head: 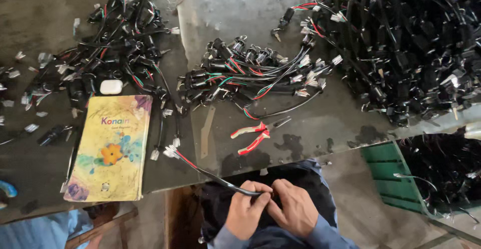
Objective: The person repeatedly strips the outer insulation from black electrical wires using red-handled pliers. After stripping each wire, the person places it on a growing pile on the table. The person handles wires one at a time from a large pile on the workbench.
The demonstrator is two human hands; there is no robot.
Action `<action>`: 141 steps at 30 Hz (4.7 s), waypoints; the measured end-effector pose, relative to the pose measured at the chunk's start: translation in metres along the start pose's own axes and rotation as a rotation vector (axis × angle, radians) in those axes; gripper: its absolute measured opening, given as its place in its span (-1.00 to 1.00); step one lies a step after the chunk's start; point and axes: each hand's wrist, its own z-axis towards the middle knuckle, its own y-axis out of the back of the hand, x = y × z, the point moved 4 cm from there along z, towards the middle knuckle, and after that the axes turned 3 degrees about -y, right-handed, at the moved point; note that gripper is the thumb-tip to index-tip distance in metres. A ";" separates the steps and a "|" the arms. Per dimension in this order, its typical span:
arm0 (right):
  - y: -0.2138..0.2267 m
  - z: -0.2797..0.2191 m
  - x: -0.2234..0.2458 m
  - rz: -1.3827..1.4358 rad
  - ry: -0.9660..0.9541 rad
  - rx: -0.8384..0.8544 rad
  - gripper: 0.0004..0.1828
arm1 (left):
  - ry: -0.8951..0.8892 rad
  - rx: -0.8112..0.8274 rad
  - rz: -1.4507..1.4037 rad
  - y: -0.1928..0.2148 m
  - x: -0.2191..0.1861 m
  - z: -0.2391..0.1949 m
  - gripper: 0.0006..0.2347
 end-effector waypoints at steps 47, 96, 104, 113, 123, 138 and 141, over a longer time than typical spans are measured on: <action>0.025 -0.013 -0.008 0.557 -0.255 0.293 -0.49 | 0.125 0.184 0.136 -0.020 0.038 -0.017 -0.75; 0.016 -0.008 0.004 -0.263 -0.088 0.063 -0.66 | 0.284 0.091 0.498 -0.024 0.082 -0.028 -0.79; 0.118 0.013 -0.030 -0.148 -0.160 -0.496 -0.79 | -0.408 -0.039 0.784 0.025 0.000 -0.005 -0.77; 0.093 0.105 -0.013 -0.613 0.168 -0.512 -0.44 | -0.450 -0.443 1.189 0.042 -0.034 0.073 -0.52; 0.102 0.068 0.038 -0.374 0.316 -0.383 -0.86 | -0.790 -0.567 0.752 0.027 -0.082 0.015 -0.64; 0.065 0.005 0.008 -0.666 0.168 -0.281 -0.65 | -0.246 -0.115 0.509 0.007 -0.024 -0.014 -0.92; 0.065 -0.001 0.013 -0.676 0.143 -0.352 -0.60 | -0.218 -0.058 0.456 -0.001 -0.016 -0.013 -0.91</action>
